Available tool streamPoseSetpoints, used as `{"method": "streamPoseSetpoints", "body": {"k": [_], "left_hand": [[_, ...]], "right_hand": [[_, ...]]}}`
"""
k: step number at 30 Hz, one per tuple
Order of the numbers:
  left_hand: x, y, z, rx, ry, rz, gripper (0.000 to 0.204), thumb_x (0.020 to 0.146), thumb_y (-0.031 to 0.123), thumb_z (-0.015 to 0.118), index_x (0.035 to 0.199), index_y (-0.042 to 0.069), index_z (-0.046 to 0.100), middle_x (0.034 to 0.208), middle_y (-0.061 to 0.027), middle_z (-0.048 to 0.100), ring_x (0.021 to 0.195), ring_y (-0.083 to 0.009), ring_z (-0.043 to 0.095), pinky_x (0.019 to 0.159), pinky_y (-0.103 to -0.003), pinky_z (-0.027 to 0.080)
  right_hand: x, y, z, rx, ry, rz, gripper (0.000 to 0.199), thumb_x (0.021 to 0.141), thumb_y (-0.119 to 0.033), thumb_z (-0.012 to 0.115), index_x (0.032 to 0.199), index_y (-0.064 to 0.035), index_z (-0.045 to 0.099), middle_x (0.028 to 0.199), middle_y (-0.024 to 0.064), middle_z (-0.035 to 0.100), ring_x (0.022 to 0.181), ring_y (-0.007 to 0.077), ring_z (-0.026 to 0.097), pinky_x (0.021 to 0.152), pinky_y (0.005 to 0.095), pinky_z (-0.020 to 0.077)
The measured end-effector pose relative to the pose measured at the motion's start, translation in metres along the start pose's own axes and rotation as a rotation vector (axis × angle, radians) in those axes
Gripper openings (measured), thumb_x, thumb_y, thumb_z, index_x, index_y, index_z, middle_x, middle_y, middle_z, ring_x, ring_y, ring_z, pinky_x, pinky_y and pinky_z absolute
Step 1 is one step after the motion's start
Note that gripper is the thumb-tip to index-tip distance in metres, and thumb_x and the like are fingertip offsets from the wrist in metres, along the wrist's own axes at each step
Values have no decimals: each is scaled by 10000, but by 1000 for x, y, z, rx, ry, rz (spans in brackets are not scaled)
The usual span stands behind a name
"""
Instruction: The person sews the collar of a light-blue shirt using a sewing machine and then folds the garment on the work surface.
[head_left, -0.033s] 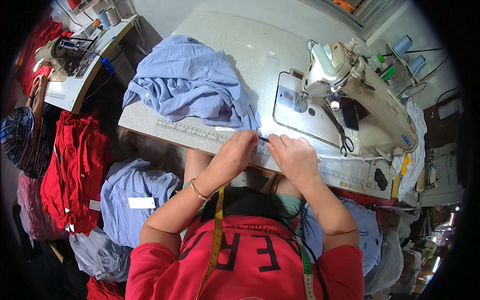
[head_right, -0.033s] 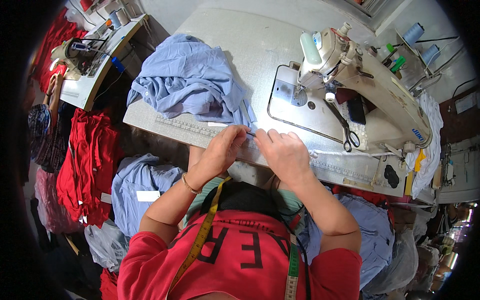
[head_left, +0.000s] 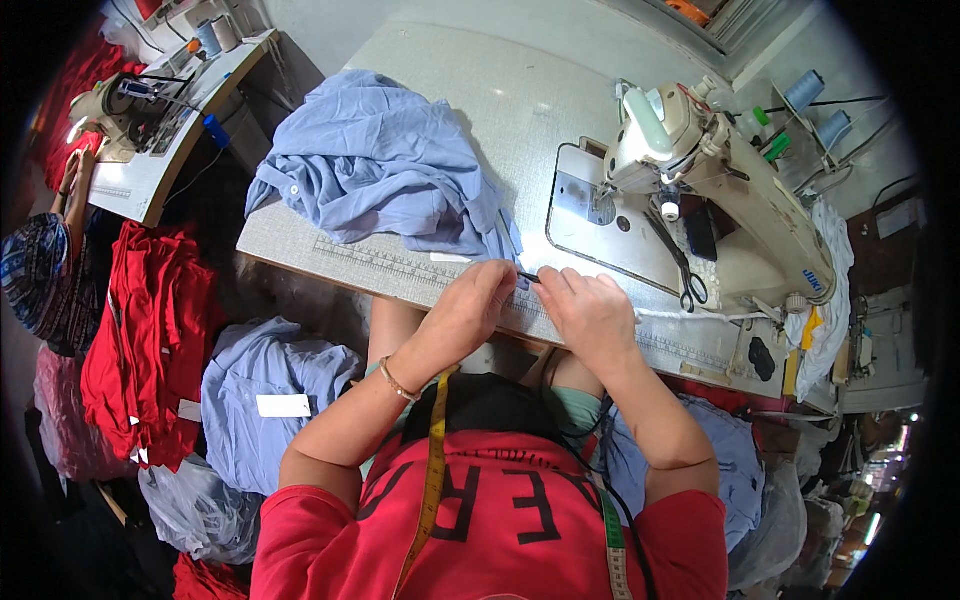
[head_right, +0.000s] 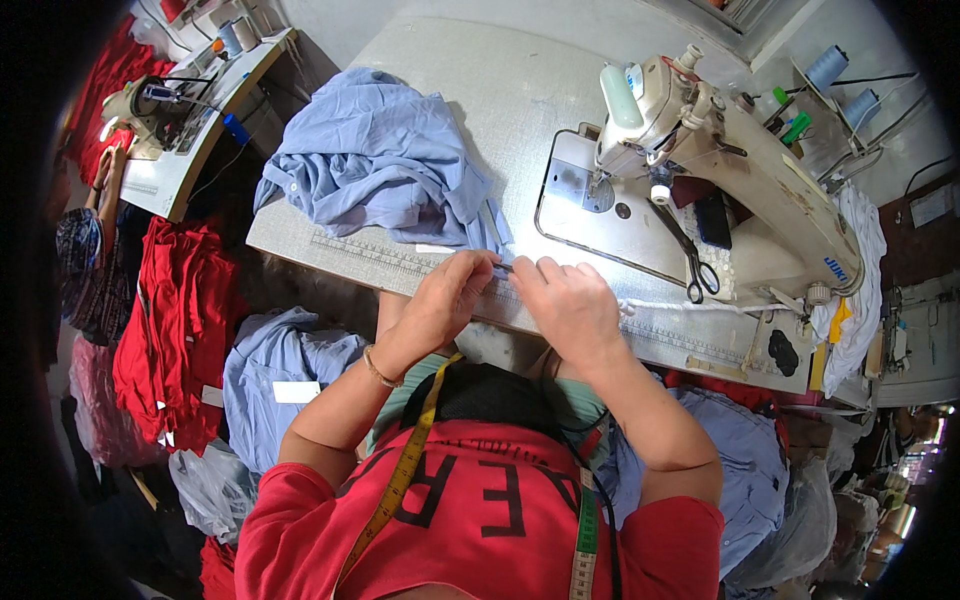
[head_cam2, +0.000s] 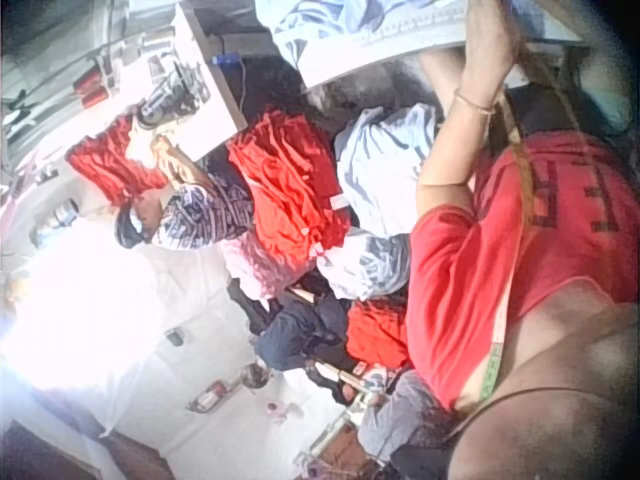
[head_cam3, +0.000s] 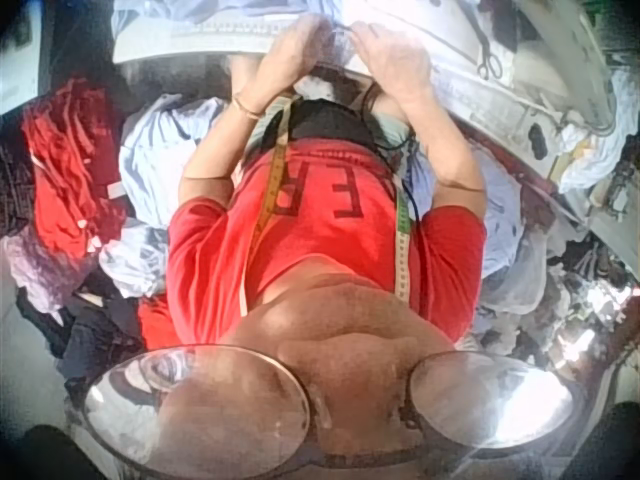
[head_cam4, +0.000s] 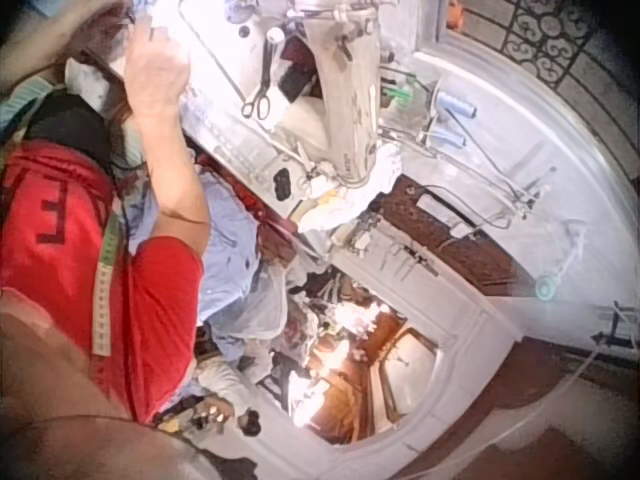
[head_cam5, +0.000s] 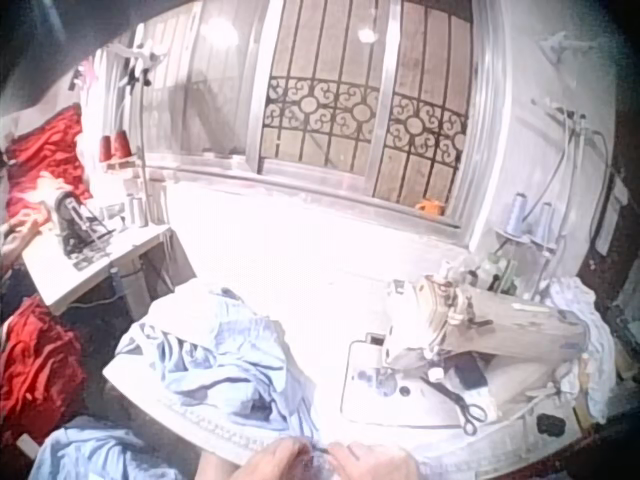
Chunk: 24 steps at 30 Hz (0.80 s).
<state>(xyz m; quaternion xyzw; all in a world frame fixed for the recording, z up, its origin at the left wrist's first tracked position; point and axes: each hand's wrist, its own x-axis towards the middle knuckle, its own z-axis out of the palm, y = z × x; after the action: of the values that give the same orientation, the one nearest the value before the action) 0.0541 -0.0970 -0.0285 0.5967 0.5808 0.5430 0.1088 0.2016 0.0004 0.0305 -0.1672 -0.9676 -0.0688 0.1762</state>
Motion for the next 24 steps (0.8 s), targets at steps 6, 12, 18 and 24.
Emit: {"method": "streamPoseSetpoints", "body": {"k": [6,12,18,24], "left_hand": [[-10,44,-32,223,-241,81,123,807,31,572,921,6,533,846,-142,588,775,-313,585,660,-371,466],[-44,43,-64,498,-652,-127,137,793,176,615,766,49,570,738,-96,572,721,-278,592,631,-382,463],[3,45,-66,376,-412,6,181,769,166,644,733,22,540,734,-107,527,720,-305,520,655,-393,410],[30,11,-21,236,-276,186,145,758,76,620,883,8,592,896,-109,571,808,-296,518,749,-373,433]], "right_hand": [[-19,42,7,20,61,233,195,810,-211,600,985,-127,574,790,62,585,656,248,587,625,359,446],[-52,81,16,-223,-37,390,333,788,-173,604,1111,-105,561,987,97,584,862,272,567,780,384,417],[-27,58,28,602,-36,415,265,743,-231,655,964,-90,617,1023,64,561,1007,253,501,886,387,348],[-1,40,37,636,-152,492,228,782,-308,627,875,-101,642,945,53,568,977,236,511,855,375,339]]}}
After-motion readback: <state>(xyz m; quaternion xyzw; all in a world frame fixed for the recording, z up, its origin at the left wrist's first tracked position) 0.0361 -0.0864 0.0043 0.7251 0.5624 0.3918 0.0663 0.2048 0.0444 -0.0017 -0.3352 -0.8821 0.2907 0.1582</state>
